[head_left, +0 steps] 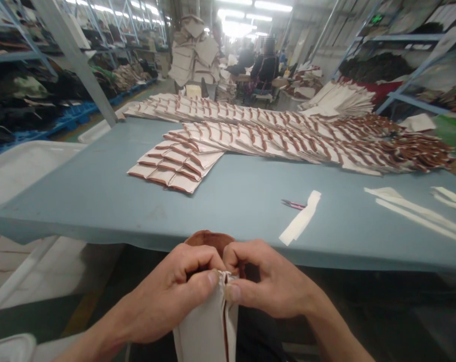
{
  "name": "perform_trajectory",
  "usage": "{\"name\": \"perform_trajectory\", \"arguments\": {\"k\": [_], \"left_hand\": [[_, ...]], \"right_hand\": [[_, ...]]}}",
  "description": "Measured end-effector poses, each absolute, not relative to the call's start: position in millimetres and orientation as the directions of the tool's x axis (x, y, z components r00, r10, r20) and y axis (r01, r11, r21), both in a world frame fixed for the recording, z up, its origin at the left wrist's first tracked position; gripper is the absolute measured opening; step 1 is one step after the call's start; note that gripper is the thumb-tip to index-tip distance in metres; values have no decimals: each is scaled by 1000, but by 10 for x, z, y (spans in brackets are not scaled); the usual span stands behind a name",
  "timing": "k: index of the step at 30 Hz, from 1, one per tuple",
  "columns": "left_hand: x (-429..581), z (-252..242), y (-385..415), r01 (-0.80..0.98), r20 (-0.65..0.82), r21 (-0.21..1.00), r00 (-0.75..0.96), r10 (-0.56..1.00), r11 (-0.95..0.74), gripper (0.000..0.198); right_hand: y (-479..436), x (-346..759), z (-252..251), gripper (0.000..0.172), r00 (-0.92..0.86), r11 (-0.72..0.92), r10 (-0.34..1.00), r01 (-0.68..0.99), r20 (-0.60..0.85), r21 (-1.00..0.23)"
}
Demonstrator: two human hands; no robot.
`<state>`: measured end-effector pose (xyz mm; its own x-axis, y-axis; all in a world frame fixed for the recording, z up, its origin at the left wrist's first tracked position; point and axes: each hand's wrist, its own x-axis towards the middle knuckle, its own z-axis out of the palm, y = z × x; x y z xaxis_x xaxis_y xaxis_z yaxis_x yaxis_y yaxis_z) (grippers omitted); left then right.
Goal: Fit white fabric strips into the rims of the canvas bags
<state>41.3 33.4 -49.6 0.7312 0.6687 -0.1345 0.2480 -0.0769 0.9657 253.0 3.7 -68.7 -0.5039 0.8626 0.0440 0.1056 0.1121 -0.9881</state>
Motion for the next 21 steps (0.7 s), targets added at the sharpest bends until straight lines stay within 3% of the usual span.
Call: {"name": "perform_trajectory", "arguments": {"k": [6,14,21], "left_hand": [[344,-631,318,175,-201,979,726,658,105,29],[324,-584,311,122,-105,992,755,647,19,42],[273,-508,374,273,-167,957,796,581,-99,34]], "right_hand": [[47,2485,-763,51,-534,48,845,24,28,-999],[-11,2403,-646,48,-516,59,856,63,18,-996],[-34,2455,-687,37,-509,22,860,113,-39,-993]]}}
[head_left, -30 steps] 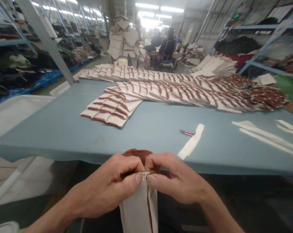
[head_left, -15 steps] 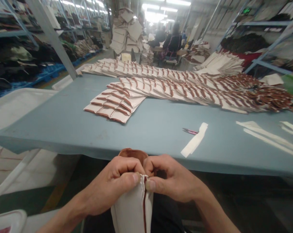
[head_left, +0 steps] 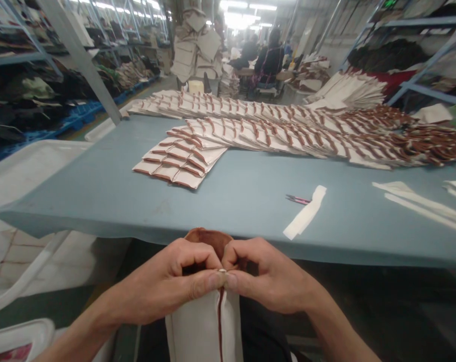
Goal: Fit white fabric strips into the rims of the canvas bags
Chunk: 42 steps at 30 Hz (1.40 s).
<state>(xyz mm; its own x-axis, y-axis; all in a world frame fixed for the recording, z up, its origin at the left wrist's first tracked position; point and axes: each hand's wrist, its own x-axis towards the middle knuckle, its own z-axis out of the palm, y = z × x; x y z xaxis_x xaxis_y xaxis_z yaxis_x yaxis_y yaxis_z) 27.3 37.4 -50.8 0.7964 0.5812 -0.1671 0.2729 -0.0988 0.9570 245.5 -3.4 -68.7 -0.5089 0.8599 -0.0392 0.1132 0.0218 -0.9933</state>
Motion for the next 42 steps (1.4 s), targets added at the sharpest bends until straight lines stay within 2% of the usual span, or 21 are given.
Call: {"name": "perform_trajectory", "arguments": {"k": [5,10,14,16,21,24,27,31,36,39,42], "left_hand": [[239,-465,425,320,-181,932,818,546,-169,34],[234,-406,437,423,-175,844,798,577,-329,29],[223,-435,385,457,-163,862,658,735,-218,36],[235,-470,322,449,-128,875,575,808,-181,37],[311,-560,165,409,17,887,436,900,-215,32],[347,-573,134,385,96,884,406,909,-265,28],[375,-570,126,354,131,891,396,909,-283,26],[401,-639,94,313,78,932,325,943,-185,30],[418,-936,8,132,-116,988,263,958,83,35],[474,-1148,-74,-44,-269,957,222,937,285,38],[519,-1286,-157,-119,-355,919,167,920,376,39]], "right_hand": [[-20,2465,-651,25,-482,85,876,195,-20,-977],[42,2416,-569,16,-465,190,885,301,30,-935],[20,2343,-571,3,-283,283,941,361,184,-889],[-36,2307,-581,9,-185,268,960,393,209,-880],[-180,2242,-597,14,-101,122,991,454,85,-883],[-191,2212,-584,18,-73,35,997,482,0,-876],[-168,2183,-546,13,-45,42,999,522,22,-852],[-160,2147,-554,8,-10,64,997,577,72,-814],[-236,2133,-789,13,3,-18,1000,511,-19,-859],[-322,2108,-967,12,61,-68,997,520,-43,-852],[-411,2069,-1097,9,101,-35,995,550,25,-834]]}}
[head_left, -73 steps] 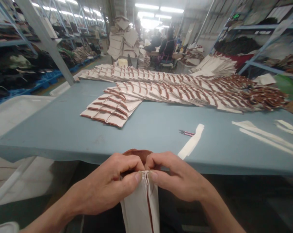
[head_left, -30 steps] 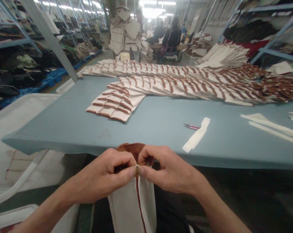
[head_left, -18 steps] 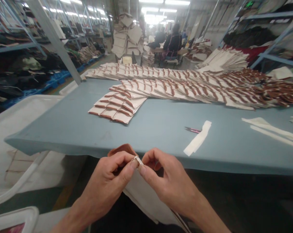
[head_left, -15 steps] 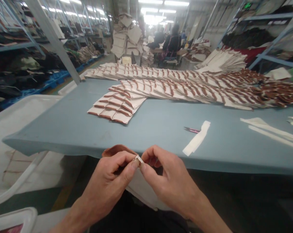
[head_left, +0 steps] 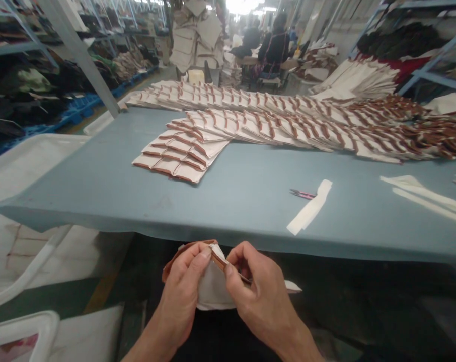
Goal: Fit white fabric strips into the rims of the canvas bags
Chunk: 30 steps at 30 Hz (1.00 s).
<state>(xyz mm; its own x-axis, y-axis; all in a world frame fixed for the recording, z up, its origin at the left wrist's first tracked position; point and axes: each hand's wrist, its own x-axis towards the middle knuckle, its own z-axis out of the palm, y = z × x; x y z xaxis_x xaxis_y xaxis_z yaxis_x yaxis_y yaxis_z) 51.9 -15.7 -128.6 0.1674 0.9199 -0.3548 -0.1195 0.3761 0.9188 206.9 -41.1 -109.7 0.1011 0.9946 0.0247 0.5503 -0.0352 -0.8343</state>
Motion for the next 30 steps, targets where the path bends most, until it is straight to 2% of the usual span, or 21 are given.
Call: {"name": "perform_trajectory", "arguments": {"k": [4,8,10,12,14,17,20,22,26,28,30], "left_hand": [[476,-1307,-191,-7,-362,927,257,896,376,42],[405,-1233,-136,281,-241,946,273,931,163,39],[391,-1213,-111,352,-180,934,310,933,63,37],[389,-1220,-102,358,-137,934,348,927,3,36],[396,-1255,-111,288,-143,957,370,918,33,38],[422,-1345,-128,56,-258,964,427,867,259,46],[460,-1413,-114,-61,-363,900,445,819,432,49],[487,-1402,-81,-13,-377,907,420,825,421,50],[562,-1257,-16,195,-261,960,378,888,199,51],[614,-1200,-19,245,-229,959,363,903,144,48],[673,-1208,-49,242,-245,955,315,917,173,45]], "right_hand": [[-483,2048,-1170,11,79,63,987,601,138,-797],[-508,2048,-1199,11,70,105,978,642,195,-760],[-520,2045,-1214,10,73,118,973,654,217,-747],[-538,2043,-1230,10,89,115,970,649,226,-752],[-556,2041,-1246,9,100,79,981,581,168,-810],[-563,2044,-1274,10,61,0,998,346,23,-938],[-536,2064,-1314,12,60,-37,998,207,-25,-978],[-510,2089,-1334,13,77,-54,996,218,-38,-974],[-469,2143,-1330,20,95,-114,991,248,-93,-962],[-460,2159,-1318,26,118,-147,985,212,-124,-966],[-465,2166,-1322,30,124,-159,982,122,-144,-980]]}}
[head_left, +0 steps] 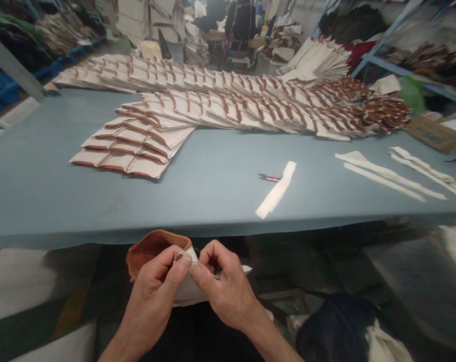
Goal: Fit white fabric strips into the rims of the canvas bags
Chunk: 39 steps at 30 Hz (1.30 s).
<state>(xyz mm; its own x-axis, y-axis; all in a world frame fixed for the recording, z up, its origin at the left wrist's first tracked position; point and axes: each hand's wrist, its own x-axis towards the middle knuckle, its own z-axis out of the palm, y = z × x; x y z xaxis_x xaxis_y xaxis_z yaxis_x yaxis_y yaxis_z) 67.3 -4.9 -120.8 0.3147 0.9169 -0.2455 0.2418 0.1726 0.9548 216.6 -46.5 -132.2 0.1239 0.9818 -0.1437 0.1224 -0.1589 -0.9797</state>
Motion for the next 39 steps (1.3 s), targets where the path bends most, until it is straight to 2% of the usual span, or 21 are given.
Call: {"name": "perform_trajectory", "arguments": {"k": [4,7,9,11,14,16,18,20,21,22,24,27,31,36,39], "left_hand": [[796,-1390,-107,79,-350,937,247,904,341,46],[884,-1518,-63,-5,-426,890,342,837,455,52],[949,-1547,16,57,-417,898,427,802,436,53],[1034,-1533,108,203,-368,930,516,774,307,51],[1200,-1490,200,380,-253,925,587,769,14,48],[1316,-1488,209,420,-170,898,612,772,-135,46],[1421,-1523,192,435,-101,867,631,769,-243,43],[1512,-1582,178,441,-33,837,631,775,-324,40],[1554,-1612,180,441,-2,826,627,779,-352,39],[1595,-1637,189,435,23,818,627,778,-375,38],[1675,-1664,225,426,45,809,643,764,-406,36],[1780,-1649,297,416,60,791,675,735,-447,36],[1862,-1629,349,431,82,749,693,716,-503,38],[1944,-1639,387,486,157,673,642,751,-557,37],[2003,-1594,442,557,113,673,572,812,-486,28]], "right_hand": [[-509,2187,-1394,35,179,-116,975,-107,-133,-988],[-558,2262,-1483,46,195,-72,973,-267,-127,-961],[-590,2351,-1557,50,196,-60,974,-273,-117,-960],[-622,2459,-1641,48,223,-76,968,-190,-118,-979],[-671,2645,-1762,38,265,-148,952,-30,-151,-988],[-692,2811,-1817,30,283,-172,948,78,-143,-982],[-680,3041,-1851,23,387,-163,920,251,-55,-954],[-618,3329,-1876,15,529,-176,838,493,133,-852],[-568,3480,-1888,15,537,-188,811,615,232,-766],[-509,3626,-1901,18,497,-182,811,716,309,-674],[-376,3870,-1924,26,349,-137,865,854,360,-501],[-207,4068,-1954,26,202,-77,934,920,296,-383],[-117,4106,-1991,5,196,-73,940,915,279,-397],[-89,4128,-2001,20,277,-113,916,873,290,-475],[-67,4157,-1995,22,323,-134,902,841,288,-524]]}}
